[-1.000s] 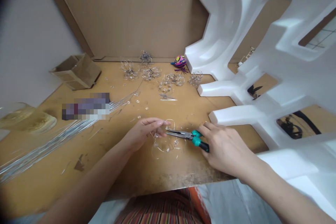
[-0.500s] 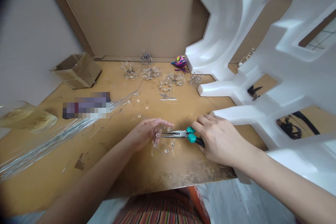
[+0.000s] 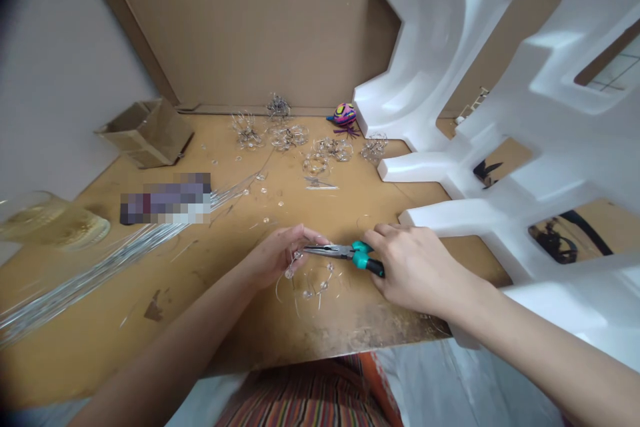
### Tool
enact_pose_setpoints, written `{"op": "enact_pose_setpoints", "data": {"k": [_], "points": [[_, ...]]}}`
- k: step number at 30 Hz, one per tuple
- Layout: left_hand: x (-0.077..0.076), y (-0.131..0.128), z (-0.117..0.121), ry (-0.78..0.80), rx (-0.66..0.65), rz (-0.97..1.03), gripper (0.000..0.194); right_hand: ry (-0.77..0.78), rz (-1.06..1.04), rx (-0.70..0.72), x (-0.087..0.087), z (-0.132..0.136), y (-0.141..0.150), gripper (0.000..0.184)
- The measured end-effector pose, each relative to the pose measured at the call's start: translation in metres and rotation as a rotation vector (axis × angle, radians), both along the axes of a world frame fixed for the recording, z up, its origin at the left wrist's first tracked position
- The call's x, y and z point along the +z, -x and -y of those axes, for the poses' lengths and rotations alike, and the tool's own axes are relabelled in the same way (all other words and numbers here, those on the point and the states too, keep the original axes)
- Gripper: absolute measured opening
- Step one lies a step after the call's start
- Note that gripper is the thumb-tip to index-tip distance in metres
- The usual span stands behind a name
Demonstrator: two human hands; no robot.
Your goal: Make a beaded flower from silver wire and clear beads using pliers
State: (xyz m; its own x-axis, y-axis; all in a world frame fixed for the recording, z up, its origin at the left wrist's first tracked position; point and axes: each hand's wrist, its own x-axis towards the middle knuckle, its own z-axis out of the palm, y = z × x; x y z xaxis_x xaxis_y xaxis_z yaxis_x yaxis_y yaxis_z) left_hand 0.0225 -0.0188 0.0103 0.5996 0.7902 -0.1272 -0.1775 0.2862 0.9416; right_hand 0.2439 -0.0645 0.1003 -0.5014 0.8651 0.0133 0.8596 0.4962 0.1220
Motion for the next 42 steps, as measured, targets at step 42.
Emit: {"op": "enact_pose_setpoints", "data": {"k": [42], "points": [[0.004, -0.004, 0.005, -0.236, 0.206, -0.162, 0.021, -0.013, -0.039, -0.184, -0.015, 0.002, -0.004, 0.019]]}}
